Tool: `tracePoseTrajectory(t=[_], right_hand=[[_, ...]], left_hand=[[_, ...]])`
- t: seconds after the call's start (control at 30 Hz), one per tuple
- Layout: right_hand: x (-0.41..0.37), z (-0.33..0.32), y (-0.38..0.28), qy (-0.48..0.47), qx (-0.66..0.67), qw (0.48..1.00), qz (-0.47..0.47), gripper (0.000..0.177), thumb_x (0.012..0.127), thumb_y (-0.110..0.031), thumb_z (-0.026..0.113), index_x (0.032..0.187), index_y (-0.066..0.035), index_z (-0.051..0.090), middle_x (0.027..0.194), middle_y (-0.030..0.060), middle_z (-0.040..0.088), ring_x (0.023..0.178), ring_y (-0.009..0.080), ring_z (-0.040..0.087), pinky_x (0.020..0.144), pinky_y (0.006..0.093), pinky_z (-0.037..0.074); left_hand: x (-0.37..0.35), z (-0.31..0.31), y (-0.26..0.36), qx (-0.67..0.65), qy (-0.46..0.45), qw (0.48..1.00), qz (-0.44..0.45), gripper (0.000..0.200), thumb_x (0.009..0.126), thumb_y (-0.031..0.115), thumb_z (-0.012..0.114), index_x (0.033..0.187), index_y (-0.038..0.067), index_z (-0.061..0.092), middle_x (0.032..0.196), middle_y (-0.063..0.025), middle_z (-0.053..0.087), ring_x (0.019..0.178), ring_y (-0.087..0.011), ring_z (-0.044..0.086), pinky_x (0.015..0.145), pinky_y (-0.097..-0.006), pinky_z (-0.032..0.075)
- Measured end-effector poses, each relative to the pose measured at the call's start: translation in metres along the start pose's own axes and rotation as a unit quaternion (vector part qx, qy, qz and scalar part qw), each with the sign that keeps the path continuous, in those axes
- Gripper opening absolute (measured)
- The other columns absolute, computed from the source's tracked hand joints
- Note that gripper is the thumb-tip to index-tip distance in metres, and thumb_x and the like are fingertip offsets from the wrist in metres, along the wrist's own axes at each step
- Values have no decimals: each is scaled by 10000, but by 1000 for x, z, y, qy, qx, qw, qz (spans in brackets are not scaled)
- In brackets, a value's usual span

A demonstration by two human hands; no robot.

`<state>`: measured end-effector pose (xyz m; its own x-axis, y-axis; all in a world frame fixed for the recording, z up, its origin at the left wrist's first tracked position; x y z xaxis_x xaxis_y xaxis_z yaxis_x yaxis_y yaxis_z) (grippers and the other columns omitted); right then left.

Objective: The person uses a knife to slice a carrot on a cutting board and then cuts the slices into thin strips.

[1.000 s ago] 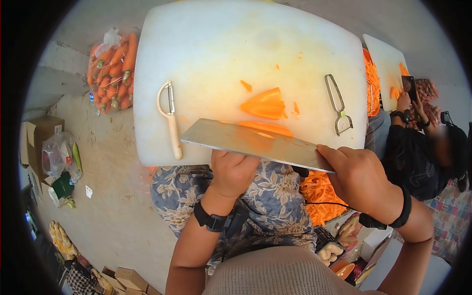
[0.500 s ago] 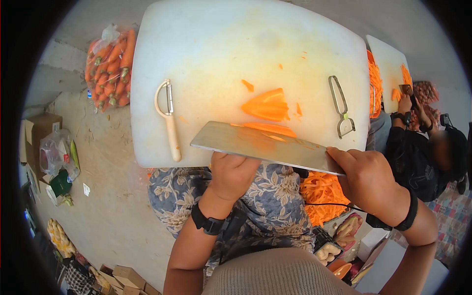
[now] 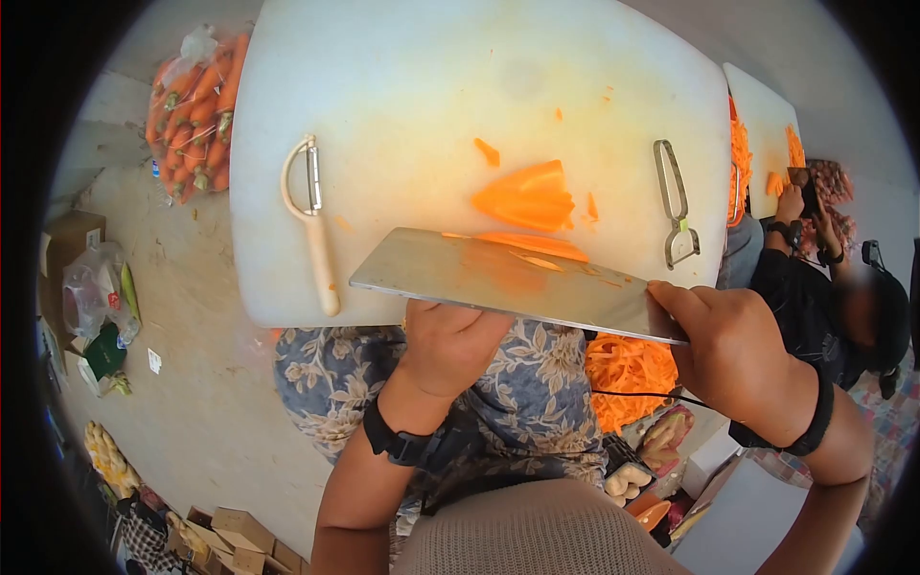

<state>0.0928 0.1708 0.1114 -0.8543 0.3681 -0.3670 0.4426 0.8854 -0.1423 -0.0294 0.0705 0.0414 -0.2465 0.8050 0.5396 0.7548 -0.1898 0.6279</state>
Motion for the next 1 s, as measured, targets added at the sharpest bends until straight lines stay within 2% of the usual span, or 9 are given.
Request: tracePoseTrajectory(t=[0.07,0.23,0.47,0.57,0.67,0.77,0.87,0.93,1.0], right_hand=[[3,1,0,-7,-7,1000,-1,222,796,-59,624,1012,-5,619,631,88,580,514,270,589,480,374,476],[30,16,-4,-34,40,998,-31,176,762,-33,611,936,-17,592,641,127,592,559,320,613,517,419,492],[47,39,11,-25,78,996,-18,195,759,-54,623,953,-38,608,714,152,645,659,346,657,598,437,524],[49,39,13,-3,115,993,-23,201,756,-62,633,956,-47,614,727,149,654,674,350,663,622,445,533],[47,36,12,1,92,996,-21,215,753,-66,643,965,-47,616,742,147,662,677,352,663,631,451,534],[40,21,1,9,75,996,-42,222,749,-67,641,969,-45,620,716,137,646,646,341,655,599,436,531],[18,2,-14,28,24,999,-30,247,746,-67,636,988,-24,613,675,119,615,596,313,640,548,406,523],[5,6,-11,-29,44,998,20,446,717,-13,653,1160,18,610,772,155,631,672,340,636,601,415,520],[-3,6,-11,-22,43,999,22,480,700,-4,658,1176,30,600,765,151,624,653,339,631,596,413,518]], left_hand=[[1,0,0,-14,-4,1000,-1,317,653,-76,663,941,29,748,977,-105,691,952,-329,650,901,-447,491],[6,-3,2,0,21,1000,5,251,659,-49,714,894,29,758,943,-93,697,949,-300,650,873,-398,511],[10,-1,1,-10,14,1000,-2,225,667,-9,718,882,34,767,935,-80,699,891,-264,637,833,-362,520],[10,1,0,-6,20,1000,14,241,679,30,705,916,38,752,1060,-43,688,1005,-226,596,865,-347,522],[12,0,2,-3,26,1000,3,224,666,-10,716,882,29,762,932,-71,697,873,-251,627,799,-346,518],[9,4,2,11,15,1000,13,250,659,25,706,903,49,750,1000,-38,692,988,-238,605,860,-351,515],[6,-3,11,64,40,996,46,269,634,21,698,894,57,753,981,-41,693,994,-247,611,875,-385,512],[3,1,7,36,20,999,30,279,621,19,685,886,60,758,980,-50,697,990,-255,622,891,-398,508],[2,0,9,48,21,998,29,271,625,19,682,881,56,759,978,-55,699,984,-260,627,894,-398,507]])
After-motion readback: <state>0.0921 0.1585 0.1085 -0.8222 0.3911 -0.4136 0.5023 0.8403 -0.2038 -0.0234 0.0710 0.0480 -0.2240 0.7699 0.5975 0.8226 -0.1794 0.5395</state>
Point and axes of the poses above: each hand's wrist, its own x-axis towards the middle knuckle, its own z-axis out of the palm, y = z × x, the point moved 10 cm from there along x, towards the middle knuckle
